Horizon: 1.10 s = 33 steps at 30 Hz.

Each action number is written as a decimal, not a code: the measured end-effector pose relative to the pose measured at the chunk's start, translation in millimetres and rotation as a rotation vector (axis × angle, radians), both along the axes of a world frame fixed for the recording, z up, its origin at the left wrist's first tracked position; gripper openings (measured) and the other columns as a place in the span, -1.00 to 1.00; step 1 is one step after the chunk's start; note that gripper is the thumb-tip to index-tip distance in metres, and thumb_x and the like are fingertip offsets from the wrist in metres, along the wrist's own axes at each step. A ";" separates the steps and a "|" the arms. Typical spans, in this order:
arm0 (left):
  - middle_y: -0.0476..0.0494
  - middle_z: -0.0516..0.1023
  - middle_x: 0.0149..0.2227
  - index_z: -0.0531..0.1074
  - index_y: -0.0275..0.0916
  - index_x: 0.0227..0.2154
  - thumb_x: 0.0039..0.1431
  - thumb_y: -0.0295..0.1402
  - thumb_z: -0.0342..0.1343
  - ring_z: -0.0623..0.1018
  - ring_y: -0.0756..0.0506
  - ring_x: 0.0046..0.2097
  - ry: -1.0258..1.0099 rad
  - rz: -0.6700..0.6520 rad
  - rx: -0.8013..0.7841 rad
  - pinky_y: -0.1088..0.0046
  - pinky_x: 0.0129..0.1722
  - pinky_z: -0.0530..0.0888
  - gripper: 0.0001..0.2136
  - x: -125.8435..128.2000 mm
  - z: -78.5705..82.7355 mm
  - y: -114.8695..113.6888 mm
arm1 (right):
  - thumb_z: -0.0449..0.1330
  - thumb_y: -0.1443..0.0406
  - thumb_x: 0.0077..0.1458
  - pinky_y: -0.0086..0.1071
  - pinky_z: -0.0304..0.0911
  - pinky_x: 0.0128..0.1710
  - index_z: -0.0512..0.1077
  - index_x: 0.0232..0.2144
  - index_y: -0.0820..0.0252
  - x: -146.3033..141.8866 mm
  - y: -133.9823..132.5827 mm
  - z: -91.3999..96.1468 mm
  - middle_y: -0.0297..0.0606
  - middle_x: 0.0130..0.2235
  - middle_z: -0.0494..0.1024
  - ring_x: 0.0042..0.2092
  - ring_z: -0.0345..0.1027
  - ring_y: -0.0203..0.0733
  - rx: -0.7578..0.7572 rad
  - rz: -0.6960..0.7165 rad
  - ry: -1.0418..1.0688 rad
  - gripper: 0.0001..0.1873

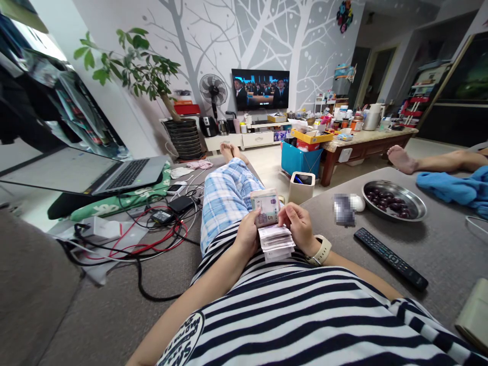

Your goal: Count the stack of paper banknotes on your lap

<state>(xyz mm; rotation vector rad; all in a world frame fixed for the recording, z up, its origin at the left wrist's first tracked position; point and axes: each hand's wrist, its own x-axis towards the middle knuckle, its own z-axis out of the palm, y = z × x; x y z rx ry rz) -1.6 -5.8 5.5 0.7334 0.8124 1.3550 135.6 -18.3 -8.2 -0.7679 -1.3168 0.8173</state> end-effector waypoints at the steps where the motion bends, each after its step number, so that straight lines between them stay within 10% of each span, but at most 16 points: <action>1: -0.23 0.67 -0.41 0.58 -0.35 -0.40 0.01 -0.30 0.22 0.65 -0.23 -0.25 0.000 0.006 -0.002 0.24 -0.12 0.54 -0.82 0.5 0.4 0.0 | 0.08 -0.16 0.22 -0.35 0.10 -0.52 0.42 -0.50 0.13 -0.2 0.6 -0.2 -0.35 -0.60 0.41 -0.57 0.14 -0.29 -0.001 -0.001 0.010 -0.45; 16: -0.12 0.62 -0.49 0.55 -0.34 -0.39 -0.16 -0.37 0.33 0.61 -0.15 -0.38 0.009 -0.036 -0.001 0.39 -0.34 0.48 -0.78 -2.1 -1.6 0.1 | 0.23 0.01 0.12 -0.39 0.06 -0.49 0.25 -0.57 0.10 2.8 12.1 -9.6 -0.45 -0.58 0.23 -0.50 0.07 -0.28 -0.093 -0.177 -0.143 -0.59; 33: -0.16 0.67 -0.39 0.59 -0.31 -0.42 -0.11 -0.30 0.28 0.63 -0.21 -0.22 0.016 0.001 0.073 0.32 -0.14 0.50 -0.81 -1.4 -3.5 1.1 | 0.22 0.07 0.15 -0.38 0.12 -0.44 0.41 -0.45 0.14 -1.4 3.6 -2.5 -0.40 -0.52 0.37 -0.47 0.18 -0.28 -0.001 -0.072 -0.007 -0.71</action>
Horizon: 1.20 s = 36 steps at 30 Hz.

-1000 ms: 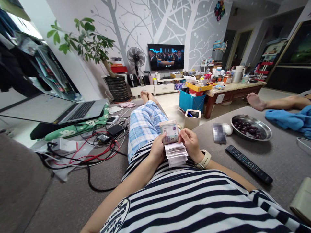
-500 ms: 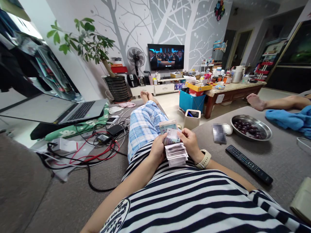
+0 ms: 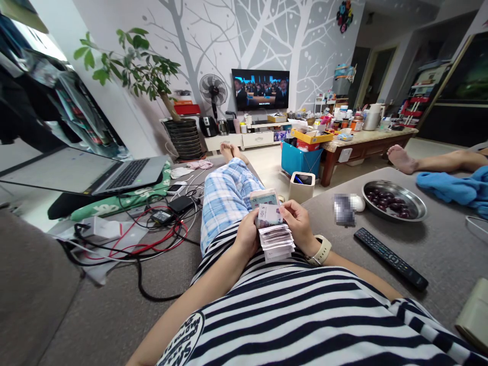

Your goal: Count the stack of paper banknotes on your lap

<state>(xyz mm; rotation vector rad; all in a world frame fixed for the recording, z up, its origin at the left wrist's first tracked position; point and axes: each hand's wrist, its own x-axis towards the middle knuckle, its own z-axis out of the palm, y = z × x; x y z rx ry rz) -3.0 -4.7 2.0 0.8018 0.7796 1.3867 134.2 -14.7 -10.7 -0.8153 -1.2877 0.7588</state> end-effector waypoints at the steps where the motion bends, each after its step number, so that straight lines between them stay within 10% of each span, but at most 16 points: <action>1: -0.16 0.66 -0.40 0.59 -0.30 -0.42 -0.12 -0.29 0.29 0.63 -0.21 -0.22 0.001 0.004 -0.004 0.32 -0.14 0.50 -0.80 0.2 0.1 0.1 | 0.22 0.08 0.15 -0.38 0.13 -0.44 0.42 -0.42 0.15 -0.3 0.0 -0.1 -0.40 -0.51 0.39 -0.47 0.19 -0.28 -0.004 0.003 0.008 -0.73; 36: -0.21 0.67 -0.40 0.51 -0.27 -0.45 -0.11 -0.26 0.30 0.64 -0.30 -0.11 -0.088 -0.034 -0.071 0.17 -0.06 0.54 -0.80 -0.6 -4.3 8.1 | 0.12 -0.08 0.23 -0.36 0.11 -0.49 0.42 -0.47 0.13 1.2 -0.8 1.2 -0.39 -0.63 0.40 -0.57 0.18 -0.29 -0.022 0.078 -0.012 -0.54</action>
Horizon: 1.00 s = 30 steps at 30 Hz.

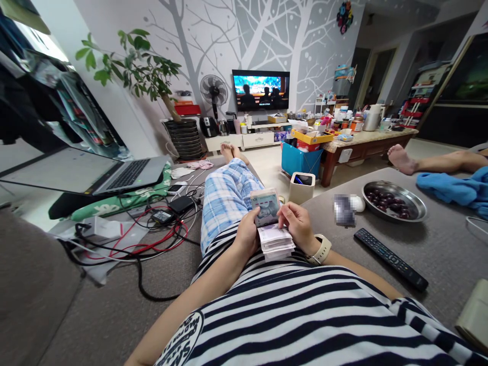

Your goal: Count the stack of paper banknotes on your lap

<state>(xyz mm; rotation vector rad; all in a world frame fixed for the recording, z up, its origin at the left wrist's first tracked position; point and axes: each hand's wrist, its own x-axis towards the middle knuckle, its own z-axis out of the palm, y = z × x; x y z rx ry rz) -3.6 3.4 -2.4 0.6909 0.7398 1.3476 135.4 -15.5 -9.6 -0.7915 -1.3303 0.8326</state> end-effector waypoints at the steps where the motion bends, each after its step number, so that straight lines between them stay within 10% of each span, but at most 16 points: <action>1: -0.22 0.67 -0.40 0.51 -0.27 -0.46 -0.11 -0.27 0.29 0.64 -0.31 -0.10 -0.001 0.002 0.000 0.15 -0.05 0.54 -0.81 0.0 0.3 -0.4 | 0.15 -0.09 0.21 -0.36 0.12 -0.49 0.41 -0.49 0.13 0.0 0.7 -0.4 -0.40 -0.64 0.39 -0.57 0.19 -0.29 -0.002 -0.022 -0.007 -0.54; 30: -0.16 0.65 -0.43 0.54 -0.29 -0.42 -0.08 -0.24 0.32 0.65 -0.24 -0.19 0.024 0.011 0.000 0.24 -0.07 0.53 -0.77 2.2 4.4 -3.6 | 0.23 0.02 0.12 -0.38 0.05 -0.48 0.29 -0.52 0.11 -0.2 6.3 -4.6 -0.44 -0.55 0.25 -0.49 0.08 -0.28 -0.042 -0.134 -0.017 -0.64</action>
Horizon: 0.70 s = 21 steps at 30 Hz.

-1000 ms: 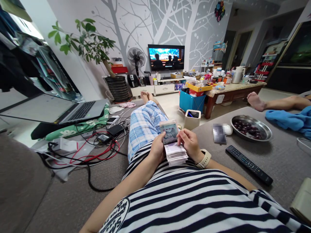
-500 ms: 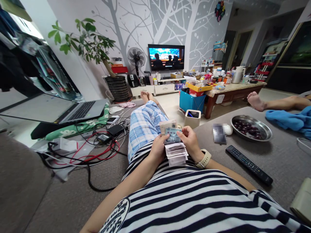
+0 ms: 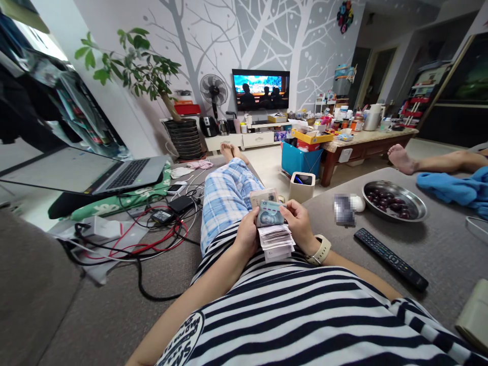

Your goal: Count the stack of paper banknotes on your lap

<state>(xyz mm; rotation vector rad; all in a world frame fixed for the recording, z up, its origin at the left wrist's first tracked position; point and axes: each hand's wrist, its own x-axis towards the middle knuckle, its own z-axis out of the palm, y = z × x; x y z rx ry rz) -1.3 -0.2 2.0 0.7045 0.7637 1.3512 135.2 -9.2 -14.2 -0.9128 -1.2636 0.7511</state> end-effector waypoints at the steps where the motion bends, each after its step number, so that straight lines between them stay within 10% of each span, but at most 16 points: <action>1: -0.16 0.65 -0.42 0.54 -0.29 -0.42 -0.10 -0.23 0.33 0.65 -0.24 -0.18 0.003 -0.004 0.012 0.25 -0.07 0.53 -0.76 -0.4 -1.5 0.7 | 0.22 0.01 0.12 -0.38 0.06 -0.48 0.30 -0.52 0.11 -0.2 -1.4 1.6 -0.43 -0.55 0.26 -0.49 0.08 -0.28 0.008 0.006 0.004 -0.63; 21: -0.18 0.66 -0.41 0.54 -0.28 -0.49 -0.16 -0.26 0.27 0.63 -0.24 -0.19 0.065 0.014 0.047 0.30 -0.19 0.54 -0.80 -2.4 -5.2 1.6 | 0.18 -0.04 0.14 -0.36 0.08 -0.47 0.34 -0.54 0.11 0.3 -7.8 9.3 -0.43 -0.57 0.22 -0.50 0.05 -0.28 0.050 0.005 0.002 -0.59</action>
